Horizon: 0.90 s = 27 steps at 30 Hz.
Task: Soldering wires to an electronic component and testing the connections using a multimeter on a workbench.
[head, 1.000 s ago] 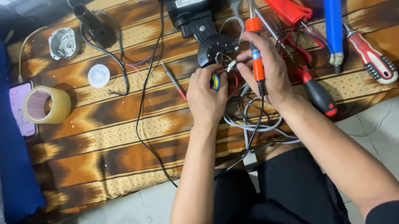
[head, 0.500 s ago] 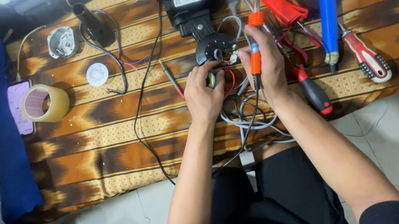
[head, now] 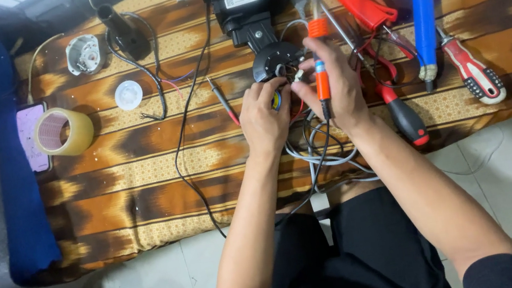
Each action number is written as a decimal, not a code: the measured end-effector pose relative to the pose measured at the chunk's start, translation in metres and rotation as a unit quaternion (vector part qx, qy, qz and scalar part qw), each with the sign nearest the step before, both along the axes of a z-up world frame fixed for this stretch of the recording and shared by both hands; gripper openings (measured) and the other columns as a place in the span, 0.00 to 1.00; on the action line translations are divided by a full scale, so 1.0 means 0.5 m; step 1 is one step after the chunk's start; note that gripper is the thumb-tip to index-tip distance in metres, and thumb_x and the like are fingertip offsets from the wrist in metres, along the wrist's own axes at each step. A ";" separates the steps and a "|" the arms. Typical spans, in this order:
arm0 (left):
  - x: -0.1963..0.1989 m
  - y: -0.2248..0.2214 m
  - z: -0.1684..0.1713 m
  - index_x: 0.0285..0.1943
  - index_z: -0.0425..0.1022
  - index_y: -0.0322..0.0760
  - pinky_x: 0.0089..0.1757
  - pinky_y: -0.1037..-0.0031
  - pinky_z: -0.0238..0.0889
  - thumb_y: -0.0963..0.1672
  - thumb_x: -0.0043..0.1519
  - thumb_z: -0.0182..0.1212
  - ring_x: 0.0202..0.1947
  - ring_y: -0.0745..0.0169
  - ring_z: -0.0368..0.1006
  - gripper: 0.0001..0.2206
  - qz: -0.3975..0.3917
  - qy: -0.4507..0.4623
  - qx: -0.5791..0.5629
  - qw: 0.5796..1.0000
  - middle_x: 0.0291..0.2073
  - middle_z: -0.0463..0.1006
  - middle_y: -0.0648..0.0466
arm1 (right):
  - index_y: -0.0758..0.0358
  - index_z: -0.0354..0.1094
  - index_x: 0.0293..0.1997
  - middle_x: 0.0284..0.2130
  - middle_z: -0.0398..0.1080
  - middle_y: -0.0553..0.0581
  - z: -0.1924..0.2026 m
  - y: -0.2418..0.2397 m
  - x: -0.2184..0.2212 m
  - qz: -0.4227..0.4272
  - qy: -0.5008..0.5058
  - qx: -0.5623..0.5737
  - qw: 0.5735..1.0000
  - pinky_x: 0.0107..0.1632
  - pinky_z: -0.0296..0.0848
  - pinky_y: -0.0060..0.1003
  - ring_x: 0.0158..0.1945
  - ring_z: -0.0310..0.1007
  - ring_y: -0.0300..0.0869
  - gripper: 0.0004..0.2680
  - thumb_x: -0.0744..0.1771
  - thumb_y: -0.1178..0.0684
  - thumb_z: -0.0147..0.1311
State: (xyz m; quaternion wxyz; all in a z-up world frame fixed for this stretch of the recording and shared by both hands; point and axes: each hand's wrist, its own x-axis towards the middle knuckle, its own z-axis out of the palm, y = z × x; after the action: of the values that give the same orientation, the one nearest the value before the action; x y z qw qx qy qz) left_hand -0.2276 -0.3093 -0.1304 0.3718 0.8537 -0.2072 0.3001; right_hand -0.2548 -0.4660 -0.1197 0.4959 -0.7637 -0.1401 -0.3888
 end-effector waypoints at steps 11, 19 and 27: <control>-0.005 0.001 0.012 0.43 0.80 0.53 0.38 0.67 0.72 0.45 0.59 0.69 0.35 0.55 0.76 0.06 -0.019 0.018 -0.013 1.000 0.31 0.75 0.59 | 0.68 0.63 0.67 0.58 0.62 0.74 -0.005 0.000 0.005 -0.073 0.006 -0.011 0.997 0.42 0.83 0.44 0.41 0.79 0.61 0.19 0.68 0.64 0.61; 0.001 0.001 0.015 0.41 0.80 0.52 0.36 0.69 0.71 0.45 0.59 0.69 0.32 0.58 0.73 0.05 -0.004 -0.033 0.032 0.999 0.29 0.73 0.59 | 0.67 0.65 0.66 0.53 0.68 0.71 0.016 -0.009 0.002 -0.087 0.027 -0.048 0.995 0.42 0.81 0.46 0.46 0.77 0.62 0.19 0.66 0.64 0.64; -0.016 0.010 0.028 0.43 0.80 0.51 0.35 0.68 0.72 0.46 0.62 0.67 0.33 0.54 0.78 0.03 -0.029 0.019 -0.090 0.995 0.29 0.76 0.58 | 0.68 0.63 0.66 0.52 0.68 0.67 0.009 0.000 0.007 -0.038 0.025 0.001 0.999 0.42 0.82 0.43 0.41 0.80 0.53 0.18 0.67 0.69 0.58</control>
State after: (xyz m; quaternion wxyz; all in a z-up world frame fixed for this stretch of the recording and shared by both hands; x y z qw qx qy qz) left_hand -0.2357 -0.3045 -0.1165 0.4599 0.8158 -0.1968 0.2902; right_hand -0.2514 -0.4658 -0.1153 0.4850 -0.7775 -0.0976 -0.3882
